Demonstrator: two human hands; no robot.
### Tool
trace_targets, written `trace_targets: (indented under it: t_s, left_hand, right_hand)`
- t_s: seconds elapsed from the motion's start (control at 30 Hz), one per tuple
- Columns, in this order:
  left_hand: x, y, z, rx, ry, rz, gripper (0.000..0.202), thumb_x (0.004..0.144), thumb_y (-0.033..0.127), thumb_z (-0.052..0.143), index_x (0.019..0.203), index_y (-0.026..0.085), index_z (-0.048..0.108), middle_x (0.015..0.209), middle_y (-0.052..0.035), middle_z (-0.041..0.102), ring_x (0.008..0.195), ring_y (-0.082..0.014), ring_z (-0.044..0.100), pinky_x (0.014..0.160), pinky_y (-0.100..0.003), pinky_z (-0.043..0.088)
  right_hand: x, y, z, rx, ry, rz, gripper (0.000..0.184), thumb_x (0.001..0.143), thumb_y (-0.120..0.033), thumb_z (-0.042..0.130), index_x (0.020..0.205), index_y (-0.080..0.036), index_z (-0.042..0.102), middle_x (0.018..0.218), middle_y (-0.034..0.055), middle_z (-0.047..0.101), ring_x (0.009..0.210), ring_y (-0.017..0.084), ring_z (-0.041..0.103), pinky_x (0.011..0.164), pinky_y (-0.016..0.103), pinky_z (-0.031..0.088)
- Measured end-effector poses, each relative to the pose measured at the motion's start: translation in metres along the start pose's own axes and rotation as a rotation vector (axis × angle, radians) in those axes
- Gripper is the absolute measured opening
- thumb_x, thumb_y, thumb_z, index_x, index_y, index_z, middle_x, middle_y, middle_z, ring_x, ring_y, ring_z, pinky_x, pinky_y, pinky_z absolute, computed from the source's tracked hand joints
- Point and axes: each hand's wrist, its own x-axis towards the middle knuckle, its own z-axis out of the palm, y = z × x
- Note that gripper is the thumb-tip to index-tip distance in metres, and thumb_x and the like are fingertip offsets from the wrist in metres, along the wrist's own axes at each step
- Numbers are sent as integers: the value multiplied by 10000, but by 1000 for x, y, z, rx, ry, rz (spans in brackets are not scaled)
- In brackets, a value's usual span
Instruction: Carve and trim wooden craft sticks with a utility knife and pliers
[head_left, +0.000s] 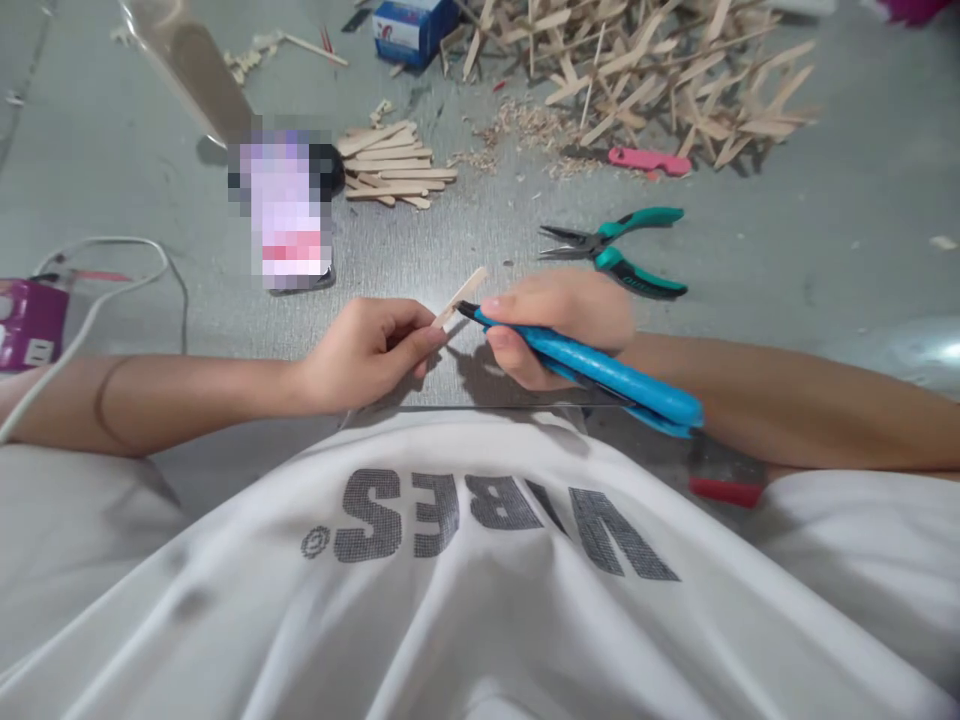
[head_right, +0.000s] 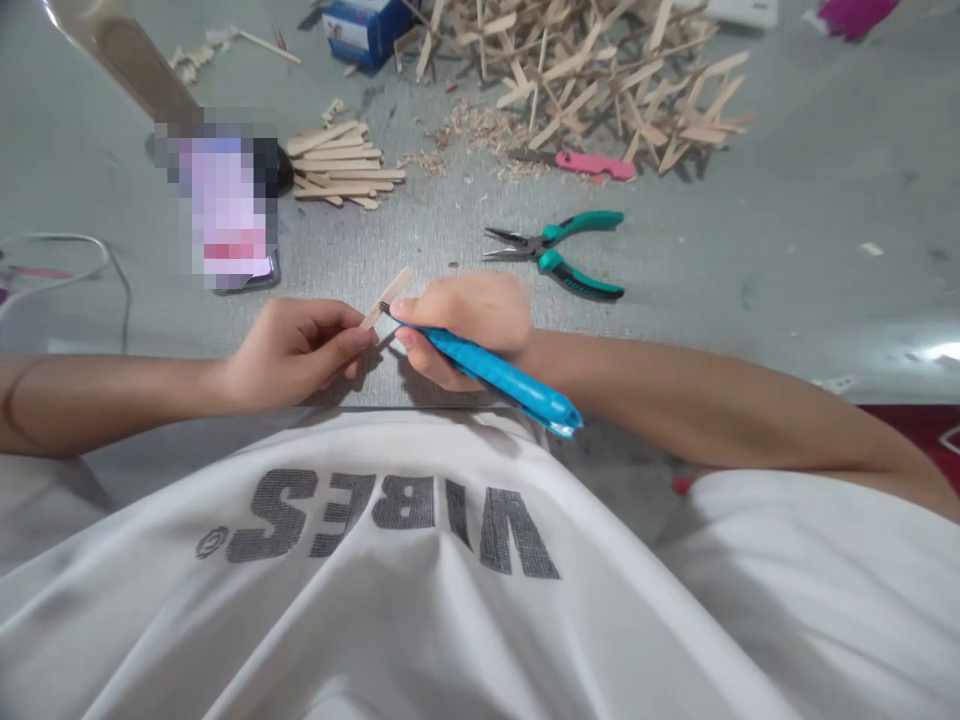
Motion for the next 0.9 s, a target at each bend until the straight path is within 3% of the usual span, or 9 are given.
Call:
trace_targets:
  t_s: [0.1, 0.2, 0.33, 0.5, 0.67, 0.9]
  left_hand:
    - [3, -3, -2, 53, 8, 27, 454, 1103, 493, 710, 756, 202, 678, 612, 6, 667, 531, -89, 493, 515, -227, 352]
    - [5, -6, -3, 81, 5, 48, 453, 1108, 458, 693, 737, 200, 664, 608, -1, 658, 548, -95, 498, 533, -227, 354]
    - [5, -8, -3, 86, 19, 51, 444, 1105, 468, 685, 755, 196, 678, 620, 4, 660, 542, -89, 497, 538, -228, 361]
    - [5, -6, -4, 79, 33, 25, 422, 1100, 448, 690, 758, 202, 665, 572, 36, 576, 499, -85, 440, 506, -241, 314]
    - [7, -5, -5, 13, 30, -7, 404, 1054, 502, 736, 791, 200, 680, 628, 26, 618, 516, -88, 479, 516, -248, 354]
    - [11, -12, -7, -59, 55, -14, 381, 964, 550, 810, 956, 169, 793, 580, 73, 495, 529, -96, 377, 513, -256, 271]
  right_hand:
    - [-2, -10, 0, -39, 183, -138, 343, 1151, -653, 703, 1093, -354, 859, 950, 58, 890, 730, 251, 798, 729, 455, 705]
    - [0, -12, 1, 132, 160, -57, 218, 1137, -539, 814, 1169, -329, 862, 874, 11, 859, 642, 186, 758, 633, 364, 656]
    - [9, -2, 7, 451, 117, 88, 355, 1088, -653, 875, 1109, -304, 813, 804, -13, 828, 549, 152, 716, 478, 287, 566]
    - [18, 15, 12, 553, 43, 140, 441, 1089, -707, 871, 1093, -273, 794, 753, -25, 816, 477, 131, 672, 409, 250, 511]
    - [18, 18, 11, 506, 104, 100, 438, 1090, -706, 862, 1155, -279, 792, 781, -20, 827, 493, 136, 670, 444, 264, 533]
    - [13, -1, 1, 339, 107, -19, 356, 1112, -611, 853, 1145, -257, 839, 776, -8, 810, 636, 148, 735, 635, 282, 599]
